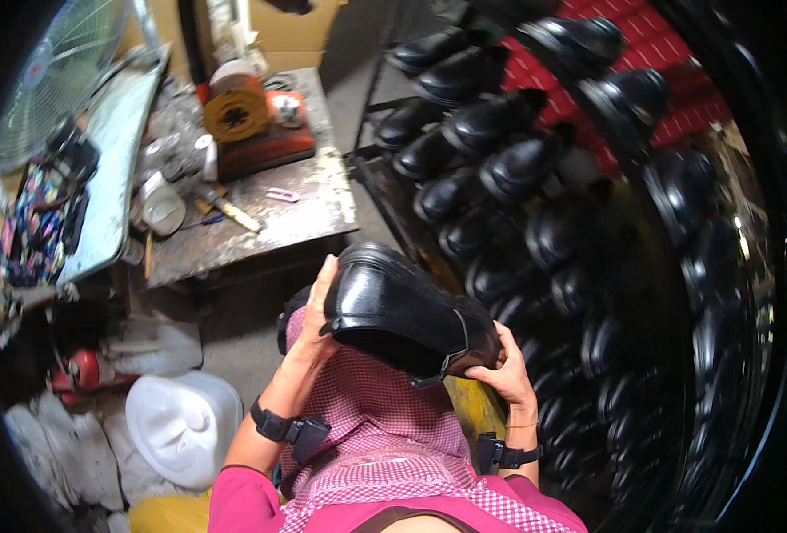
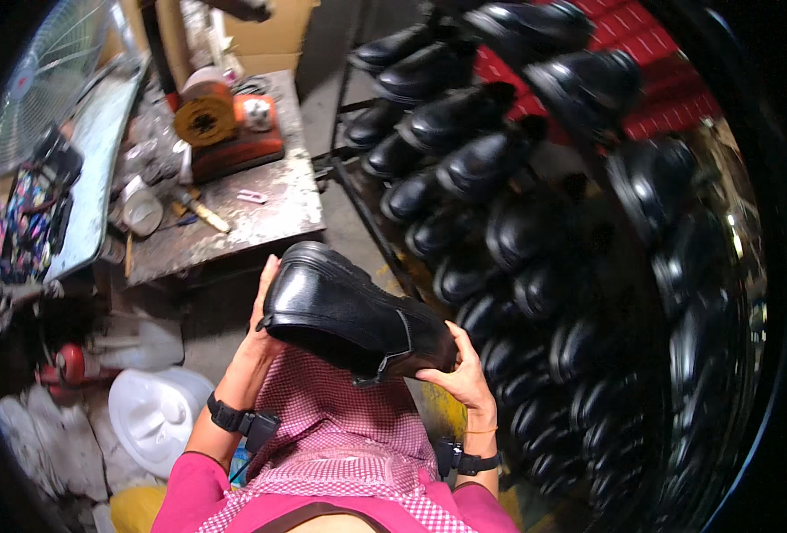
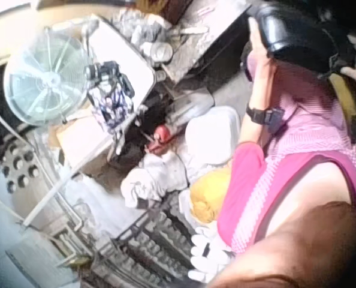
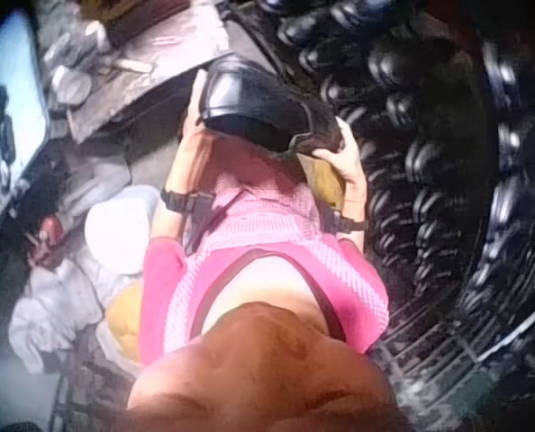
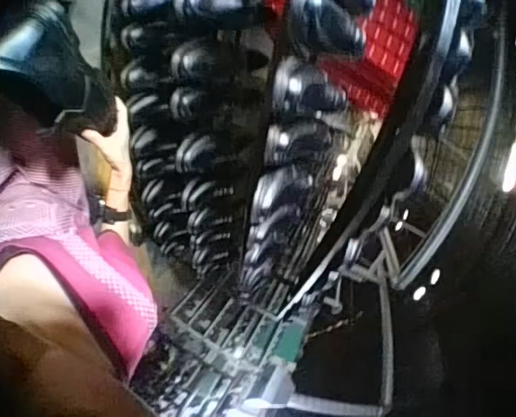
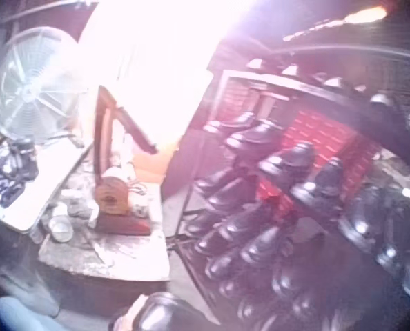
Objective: The worker polishes and inspects a series of black shoes using a specialized finishing machine in a factory setting.
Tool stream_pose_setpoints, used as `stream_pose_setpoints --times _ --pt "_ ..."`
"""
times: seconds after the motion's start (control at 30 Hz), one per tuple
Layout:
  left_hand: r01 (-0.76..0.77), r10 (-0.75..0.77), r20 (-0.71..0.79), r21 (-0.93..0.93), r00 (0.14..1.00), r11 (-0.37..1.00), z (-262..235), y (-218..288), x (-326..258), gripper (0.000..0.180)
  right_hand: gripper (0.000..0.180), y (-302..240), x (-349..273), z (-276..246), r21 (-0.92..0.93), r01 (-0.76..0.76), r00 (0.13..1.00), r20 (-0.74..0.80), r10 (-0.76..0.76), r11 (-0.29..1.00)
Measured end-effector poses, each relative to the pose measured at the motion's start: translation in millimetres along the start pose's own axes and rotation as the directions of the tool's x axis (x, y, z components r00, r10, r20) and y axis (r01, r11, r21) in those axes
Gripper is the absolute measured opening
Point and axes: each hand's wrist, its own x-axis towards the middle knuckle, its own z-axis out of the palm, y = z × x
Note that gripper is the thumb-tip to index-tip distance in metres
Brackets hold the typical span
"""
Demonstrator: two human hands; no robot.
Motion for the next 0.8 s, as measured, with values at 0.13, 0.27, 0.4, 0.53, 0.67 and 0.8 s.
stream_pose_setpoints --times 0.13,0.27,0.4,0.53,0.67,0.8 --pt "0.108 0.001 -0.387 0.259 0.922 0.960 21.5 -68.4 9.5 0.038 0.067 -23.1 -51.7 -59.1 0.171 0.136 0.976 -0.191 -0.102 0.976" --pt "-0.252 0.209 0.142 0.616 0.968 0.746 50.5 -121.9 15.9 0.045 0.067 -58.4 -120.5 -133.9 -0.056 0.439 0.803 -0.422 -0.420 0.897" --pt "-0.033 -0.178 0.162 0.822 0.970 0.568 99.1 -193.7 38.6 0.041 0.055 -50.8 -235.2 -178.7 -0.438 0.289 0.084 -0.874 -0.478 0.851" --pt "-0.020 -0.319 0.134 0.941 0.938 0.337 35.6 -239.3 59.7 0.031 0.046 -73.1 -313.4 -219.5 -0.592 0.503 -0.593 -0.767 -0.246 0.630" --pt "0.072 -0.328 0.071 0.912 0.942 0.404 55.6 -246.2 50.3 0.028 0.051 -72.3 -371.6 -251.6 -0.600 0.132 -0.723 -0.603 -0.337 0.789" --pt "0.127 -0.316 0.017 0.895 0.949 0.429 59.8 -251.4 51.3 0.027 0.057 -58.1 -425.4 -337.3 -0.635 0.086 -0.685 -0.597 -0.417 0.768"
